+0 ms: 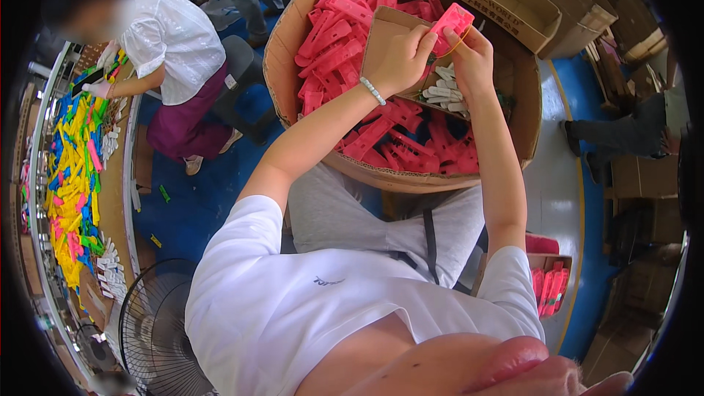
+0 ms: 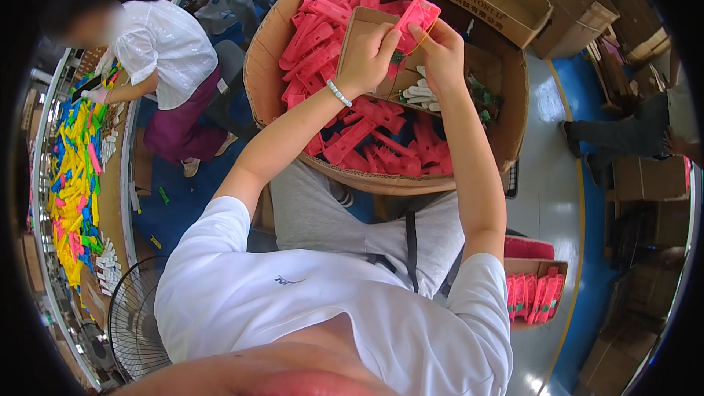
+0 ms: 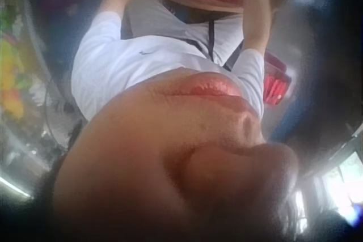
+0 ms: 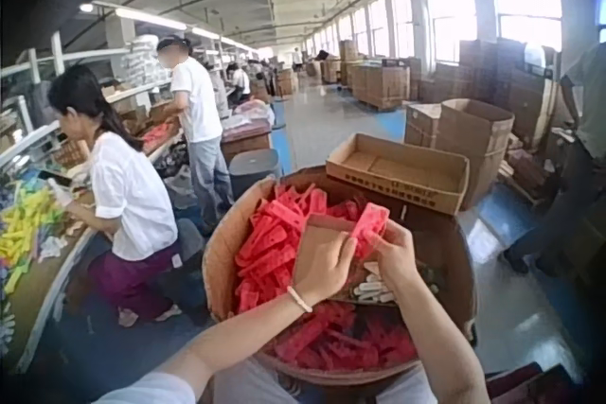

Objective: The person picks up a pink plastic housing and a circuit board from a box, fits the board into the housing, and wraps a rubber band around the assembly before placing it into a tray.

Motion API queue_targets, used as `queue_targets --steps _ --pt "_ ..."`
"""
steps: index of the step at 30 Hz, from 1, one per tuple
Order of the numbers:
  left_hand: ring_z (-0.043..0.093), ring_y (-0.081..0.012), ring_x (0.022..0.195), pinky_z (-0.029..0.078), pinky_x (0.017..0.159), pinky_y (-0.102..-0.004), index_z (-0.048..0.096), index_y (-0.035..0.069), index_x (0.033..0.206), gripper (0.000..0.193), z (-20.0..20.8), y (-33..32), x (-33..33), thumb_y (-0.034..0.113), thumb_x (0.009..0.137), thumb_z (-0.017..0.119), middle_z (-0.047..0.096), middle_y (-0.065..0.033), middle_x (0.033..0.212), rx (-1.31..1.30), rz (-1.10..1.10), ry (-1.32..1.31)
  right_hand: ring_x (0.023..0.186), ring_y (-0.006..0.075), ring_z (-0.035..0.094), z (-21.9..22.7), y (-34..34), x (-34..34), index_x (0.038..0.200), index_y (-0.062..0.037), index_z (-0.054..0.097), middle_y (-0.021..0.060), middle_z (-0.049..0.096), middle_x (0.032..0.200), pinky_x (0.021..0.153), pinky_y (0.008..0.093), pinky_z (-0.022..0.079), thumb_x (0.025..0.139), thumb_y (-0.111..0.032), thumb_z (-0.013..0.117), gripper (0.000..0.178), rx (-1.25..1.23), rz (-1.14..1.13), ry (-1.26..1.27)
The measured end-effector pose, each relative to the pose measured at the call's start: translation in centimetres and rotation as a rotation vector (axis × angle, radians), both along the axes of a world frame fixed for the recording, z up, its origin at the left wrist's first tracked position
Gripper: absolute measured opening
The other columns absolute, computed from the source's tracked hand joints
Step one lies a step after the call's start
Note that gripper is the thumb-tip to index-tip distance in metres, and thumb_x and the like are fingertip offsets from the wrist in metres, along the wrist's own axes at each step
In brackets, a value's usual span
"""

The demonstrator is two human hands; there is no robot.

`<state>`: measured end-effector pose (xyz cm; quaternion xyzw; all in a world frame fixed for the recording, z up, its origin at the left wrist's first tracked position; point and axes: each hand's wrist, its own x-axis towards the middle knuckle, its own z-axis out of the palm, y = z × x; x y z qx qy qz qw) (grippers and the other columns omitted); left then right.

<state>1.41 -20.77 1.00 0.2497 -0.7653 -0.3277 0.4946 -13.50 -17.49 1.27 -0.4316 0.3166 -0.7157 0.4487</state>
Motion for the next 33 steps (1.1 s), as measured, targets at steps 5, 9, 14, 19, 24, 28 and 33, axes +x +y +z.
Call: queue_targets --steps 5,9,14,19,24,28,33 --pt "0.066 -0.0322 0.070 0.047 0.061 -0.0399 0.065 -0.001 0.099 0.034 1.5 2.7 0.1 0.030 0.099 0.051 0.065 -0.0189 0.075 -0.070 -0.043 0.067 0.080 0.0080 0.061 2.4 3.5 1.3 0.103 0.0017 0.066 0.0030 0.069 0.091 0.073 0.0229 0.048 0.089 -0.005 0.066 0.015 0.011 -0.267 0.177" --pt "0.061 -0.0137 0.068 0.049 0.061 -0.0322 0.064 -0.003 0.098 0.036 2.0 5.3 -0.6 0.031 0.099 0.052 0.064 -0.0063 0.073 0.209 -0.230 0.174 0.080 0.0084 0.062 3.2 6.6 0.5 0.104 0.0017 0.066 0.0042 0.069 0.091 0.071 0.0234 0.048 0.089 -0.007 0.067 0.017 0.038 -0.206 0.096" --pt "0.063 -0.0130 0.070 0.052 0.064 -0.0272 0.064 -0.001 0.098 0.033 3.1 10.7 -1.8 0.030 0.100 0.052 0.066 -0.0047 0.081 0.765 -0.577 0.398 0.081 0.0107 0.063 4.2 12.1 -0.6 0.104 0.0023 0.065 0.0055 0.069 0.094 0.072 0.0246 0.049 0.090 -0.008 0.067 0.018 0.145 -0.247 0.058" --pt "0.066 -0.0138 0.081 0.053 0.074 -0.0274 0.063 -0.002 0.108 0.029 2.2 15.5 -4.0 0.024 0.100 0.052 0.068 -0.0061 0.093 0.692 -0.677 0.387 0.084 0.0107 0.062 3.1 18.9 -3.0 0.112 0.0008 0.062 0.0039 0.067 0.098 0.075 0.0255 0.050 0.091 -0.009 0.066 0.023 0.028 -0.335 -0.017" --pt "0.061 -0.0170 0.108 0.046 0.097 -0.0298 0.056 -0.004 0.125 0.031 -0.6 20.3 -1.9 0.010 0.097 0.055 0.066 -0.0117 0.116 0.366 -0.633 0.082 0.080 0.0087 0.061 -2.6 30.4 -6.5 0.107 0.0006 0.065 0.0035 0.068 0.096 0.070 0.0243 0.049 0.089 -0.007 0.067 0.019 -0.108 -0.805 0.249" --pt "0.063 -0.0189 0.106 0.046 0.098 -0.0307 0.058 -0.006 0.120 0.025 -2.8 21.1 1.4 0.005 0.097 0.053 0.066 -0.0136 0.114 0.272 -0.444 -0.005 0.083 0.0143 0.068 -7.3 43.0 -11.9 0.111 -0.0035 0.066 0.0048 0.072 0.094 0.072 0.0277 0.053 0.089 -0.013 0.067 0.025 0.425 -1.108 0.475" --pt "0.063 -0.0191 0.105 0.047 0.096 -0.0307 0.060 -0.005 0.116 0.022 -3.0 20.6 4.4 0.004 0.098 0.051 0.067 -0.0137 0.109 0.295 -0.315 -0.023 0.090 0.0306 0.068 -12.7 58.0 -19.2 0.110 -0.0072 0.068 0.0175 0.069 0.097 0.080 0.0371 0.051 0.085 -0.018 0.066 0.028 1.034 -1.218 1.415"
